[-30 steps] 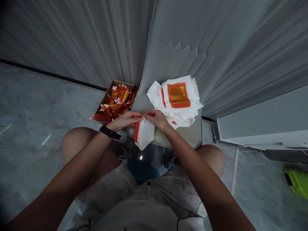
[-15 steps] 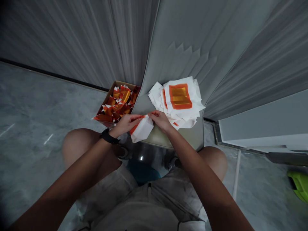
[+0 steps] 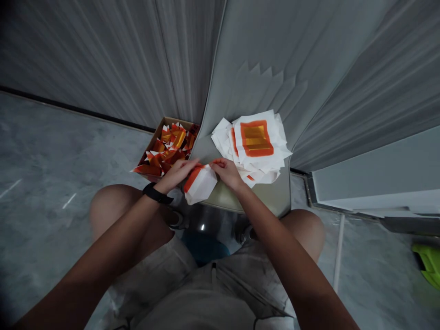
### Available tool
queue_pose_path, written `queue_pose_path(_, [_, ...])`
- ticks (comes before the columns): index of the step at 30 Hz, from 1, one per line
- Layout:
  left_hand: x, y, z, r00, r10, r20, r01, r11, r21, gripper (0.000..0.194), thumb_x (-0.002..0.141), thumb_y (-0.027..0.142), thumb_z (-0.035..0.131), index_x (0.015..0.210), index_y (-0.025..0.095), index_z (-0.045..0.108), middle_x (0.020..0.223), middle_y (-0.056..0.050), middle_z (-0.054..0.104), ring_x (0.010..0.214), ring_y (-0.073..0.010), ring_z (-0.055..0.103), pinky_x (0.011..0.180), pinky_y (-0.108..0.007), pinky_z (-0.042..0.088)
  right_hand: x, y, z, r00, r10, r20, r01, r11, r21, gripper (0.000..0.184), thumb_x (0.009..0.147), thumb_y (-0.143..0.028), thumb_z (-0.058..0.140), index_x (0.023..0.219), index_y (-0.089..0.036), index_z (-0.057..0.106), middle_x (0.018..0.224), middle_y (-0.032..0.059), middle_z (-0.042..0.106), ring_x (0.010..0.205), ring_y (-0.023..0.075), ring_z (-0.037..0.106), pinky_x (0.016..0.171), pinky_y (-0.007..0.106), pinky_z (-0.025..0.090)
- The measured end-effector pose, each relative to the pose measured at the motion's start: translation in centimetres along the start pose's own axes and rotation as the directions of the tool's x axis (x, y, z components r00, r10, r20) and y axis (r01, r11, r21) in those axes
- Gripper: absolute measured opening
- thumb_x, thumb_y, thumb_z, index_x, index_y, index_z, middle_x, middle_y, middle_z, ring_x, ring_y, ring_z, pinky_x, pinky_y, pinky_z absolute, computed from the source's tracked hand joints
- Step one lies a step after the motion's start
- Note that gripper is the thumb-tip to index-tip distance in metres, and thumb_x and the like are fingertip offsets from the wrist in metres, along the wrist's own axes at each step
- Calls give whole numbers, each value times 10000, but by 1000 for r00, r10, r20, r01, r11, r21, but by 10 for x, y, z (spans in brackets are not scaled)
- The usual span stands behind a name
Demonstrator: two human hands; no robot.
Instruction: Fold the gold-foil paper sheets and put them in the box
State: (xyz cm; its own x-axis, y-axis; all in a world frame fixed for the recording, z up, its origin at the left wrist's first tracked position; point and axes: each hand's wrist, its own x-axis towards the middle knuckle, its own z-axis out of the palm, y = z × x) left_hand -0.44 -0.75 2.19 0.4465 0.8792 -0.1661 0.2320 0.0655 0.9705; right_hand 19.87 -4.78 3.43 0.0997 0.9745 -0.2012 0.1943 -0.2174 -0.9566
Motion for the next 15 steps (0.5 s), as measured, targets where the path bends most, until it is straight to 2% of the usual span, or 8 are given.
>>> queue_pose_path(2, [3, 0, 0, 998, 38, 47, -38, 999, 9, 519, 856, 642, 653, 839, 135, 765, 744, -33, 709, 680, -167, 604, 588, -256, 405, -1, -2, 1, 1000, 12, -20, -12, 1000, -18, 236, 761, -410, 718, 870, -205, 679, 823, 18, 705, 776, 166, 613, 724, 298, 474])
queue_pose_path(4, [6, -3, -1, 990, 82, 118, -80, 997, -20, 500, 831, 626, 699, 901, 136, 771, 794, -28, 723, 696, -157, 603, 610, -252, 416, -1, -3, 1, 999, 21, -33, -22, 999, -31, 204, 764, -381, 718, 857, -204, 678, 816, 19, 709, 772, 168, 619, 718, 295, 481])
queue_pose_path(6, [9, -8, -2, 984, 77, 158, -73, 997, -33, 508, 831, 627, 702, 954, 140, 776, 831, -27, 734, 716, -156, 610, 635, -252, 432, -1, -4, 1, 999, 28, -28, -29, 999, -38, 180, 773, -359, 714, 859, -204, 683, 826, 22, 719, 790, 172, 629, 736, 297, 494])
queue_pose_path(11, [11, -17, -4, 984, 8, 176, 1, 999, -51, 545, 819, 657, 703, 986, 143, 775, 836, -21, 737, 710, -155, 609, 624, -250, 436, 0, -7, 0, 999, 35, 3, -35, 998, -61, 146, 777, -283, 704, 889, -192, 729, 911, 34, 759, 886, 187, 665, 855, 324, 517])
queue_pose_path(15, [10, -18, -4, 980, 9, 198, -2, 999, -39, 513, 837, 646, 689, 955, 154, 770, 820, -17, 727, 690, -143, 592, 605, -240, 426, 1, -11, -3, 993, 33, 111, -23, 996, -90, 184, 788, -320, 724, 906, -192, 783, 941, 40, 777, 900, 197, 667, 858, 331, 514])
